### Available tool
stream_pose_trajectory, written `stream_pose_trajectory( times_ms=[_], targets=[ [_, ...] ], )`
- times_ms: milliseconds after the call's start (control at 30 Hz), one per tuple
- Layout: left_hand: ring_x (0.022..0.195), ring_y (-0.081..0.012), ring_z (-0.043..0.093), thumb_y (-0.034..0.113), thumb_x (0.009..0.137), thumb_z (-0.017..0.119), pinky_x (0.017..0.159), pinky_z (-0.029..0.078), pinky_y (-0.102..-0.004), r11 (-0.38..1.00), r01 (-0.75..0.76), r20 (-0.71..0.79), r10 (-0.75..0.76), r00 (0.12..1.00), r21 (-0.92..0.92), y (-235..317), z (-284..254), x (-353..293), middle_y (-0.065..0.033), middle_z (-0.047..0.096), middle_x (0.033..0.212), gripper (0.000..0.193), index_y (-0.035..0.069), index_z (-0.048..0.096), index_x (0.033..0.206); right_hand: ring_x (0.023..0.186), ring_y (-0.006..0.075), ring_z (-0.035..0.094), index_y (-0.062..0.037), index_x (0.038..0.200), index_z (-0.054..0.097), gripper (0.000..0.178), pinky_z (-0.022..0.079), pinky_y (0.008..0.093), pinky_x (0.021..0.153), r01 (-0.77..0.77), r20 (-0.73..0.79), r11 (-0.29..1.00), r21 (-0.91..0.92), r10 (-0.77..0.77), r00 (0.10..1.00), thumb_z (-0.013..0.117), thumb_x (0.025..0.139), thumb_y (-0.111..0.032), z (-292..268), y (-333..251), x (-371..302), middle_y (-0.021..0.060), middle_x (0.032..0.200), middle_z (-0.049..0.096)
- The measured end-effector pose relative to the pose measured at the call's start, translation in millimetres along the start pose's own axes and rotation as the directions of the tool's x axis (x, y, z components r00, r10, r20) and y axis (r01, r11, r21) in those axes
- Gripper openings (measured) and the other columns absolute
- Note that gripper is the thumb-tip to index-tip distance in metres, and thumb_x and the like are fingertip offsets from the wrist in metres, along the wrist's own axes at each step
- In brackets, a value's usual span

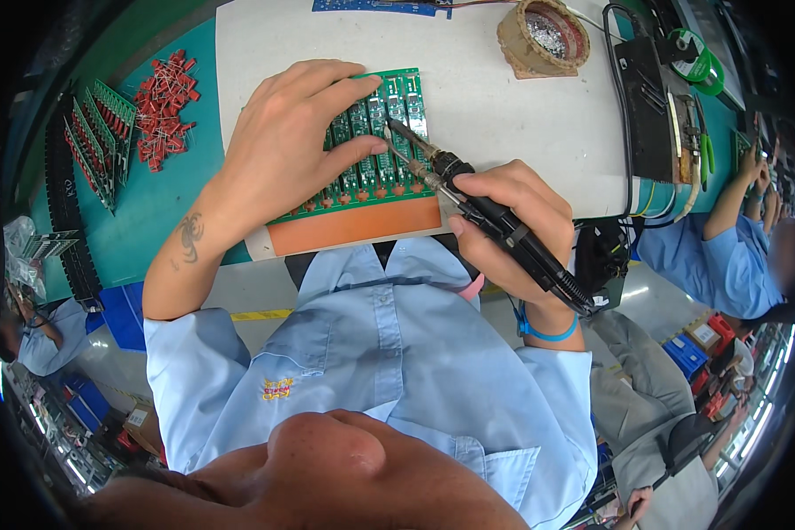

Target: Soldering electronic components onto a printed circuit board at a manual assembly station.

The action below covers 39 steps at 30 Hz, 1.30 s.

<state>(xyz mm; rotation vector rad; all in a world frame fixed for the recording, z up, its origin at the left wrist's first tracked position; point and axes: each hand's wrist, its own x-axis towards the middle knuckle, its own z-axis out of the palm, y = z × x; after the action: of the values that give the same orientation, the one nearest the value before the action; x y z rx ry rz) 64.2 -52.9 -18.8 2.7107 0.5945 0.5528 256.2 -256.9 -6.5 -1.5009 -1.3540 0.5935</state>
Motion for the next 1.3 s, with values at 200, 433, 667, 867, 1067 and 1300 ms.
stream_pose_trajectory(
  times_ms=[200, 433, 667, 867, 1067, 1300],
  targets=[
    [0.119, -0.0248, 0.065, 0.026, 0.079, 0.088, 0.101, 0.049, -0.0405, 1.000, -0.001, 0.001, 0.001, 1.000, 0.012, 0.0, -0.7, -0.5, -0.0058, 0.072, 0.123, 0.042, 0.010, 0.077, 0.116, 0.079, 0.0216, 0.062, 0.0015, 0.114, 0.075, 0.044, 0.050, 0.0298, 0.073, 0.100, -0.100, 0.995, -0.013, -0.101, 0.990, 0.080, 0.070, 0.003, -8.8, 3.0, -1.4, 0.0146, 0.096, 0.072],
    [0.118, -0.0248, 0.066, 0.027, 0.080, 0.088, 0.100, 0.049, -0.0405, 1.000, 0.001, 0.028, -0.002, 1.000, 0.013, 0.1, 0.0, 0.3, -0.0059, 0.072, 0.123, 0.042, 0.010, 0.076, 0.117, 0.095, 0.0264, 0.063, -0.0003, 0.124, 0.068, 0.049, 0.052, 0.0374, 0.087, -0.193, -0.600, 0.981, -0.017, 0.144, 0.787, 0.083, 0.078, -0.006, -12.4, 32.8, 12.9, 0.0182, 0.113, 0.069],
    [0.119, -0.0237, 0.066, 0.029, 0.085, 0.085, 0.105, 0.049, -0.0387, 0.998, -0.013, 0.067, 0.008, 0.998, 0.069, 0.7, -7.8, 0.1, -0.0036, 0.071, 0.130, 0.046, 0.011, 0.074, 0.126, 0.091, 0.0260, 0.063, 0.0002, 0.123, 0.067, 0.049, 0.052, 0.0373, 0.083, 0.186, -0.360, 0.982, -0.024, -0.182, 0.915, 0.084, 0.078, -0.007, -14.4, 20.3, -14.5, 0.0170, 0.106, 0.069],
    [0.113, -0.0262, 0.068, 0.025, 0.081, 0.086, 0.102, 0.050, -0.0396, 0.998, -0.023, 0.062, 0.019, 0.998, 0.066, -3.4, -16.8, 2.0, -0.0051, 0.073, 0.123, 0.043, 0.009, 0.075, 0.120, 0.080, 0.0229, 0.062, 0.0012, 0.117, 0.071, 0.045, 0.050, 0.0321, 0.074, 0.125, -0.098, 0.991, 0.048, -0.120, 0.988, 0.083, 0.074, -0.002, 1.3, 1.4, -8.0, 0.0149, 0.095, 0.071],
    [0.109, -0.0274, 0.070, 0.021, 0.079, 0.087, 0.099, 0.050, -0.0405, 0.999, 0.004, 0.090, -0.007, 0.996, 0.032, -5.0, -18.8, 2.1, -0.0055, 0.076, 0.115, 0.039, 0.008, 0.076, 0.114, 0.075, 0.0202, 0.062, 0.0008, 0.114, 0.074, 0.043, 0.049, 0.0286, 0.069, 0.021, -0.024, 0.997, 0.073, -0.020, 1.000, 0.081, 0.072, 0.002, 12.5, 3.0, -3.8, 0.0133, 0.093, 0.072],
    [0.109, -0.0277, 0.071, 0.020, 0.079, 0.087, 0.099, 0.051, -0.0405, 0.999, 0.011, 0.079, -0.014, 0.997, 0.047, -4.6, -17.4, 0.9, -0.0055, 0.076, 0.116, 0.037, 0.007, 0.077, 0.113, 0.074, 0.0192, 0.062, 0.0000, 0.114, 0.075, 0.042, 0.049, 0.0280, 0.068, -0.002, -0.018, 0.996, 0.084, 0.003, 1.000, 0.080, 0.072, 0.002, 14.1, 3.9, -1.6, 0.0127, 0.094, 0.073]
  ],
)
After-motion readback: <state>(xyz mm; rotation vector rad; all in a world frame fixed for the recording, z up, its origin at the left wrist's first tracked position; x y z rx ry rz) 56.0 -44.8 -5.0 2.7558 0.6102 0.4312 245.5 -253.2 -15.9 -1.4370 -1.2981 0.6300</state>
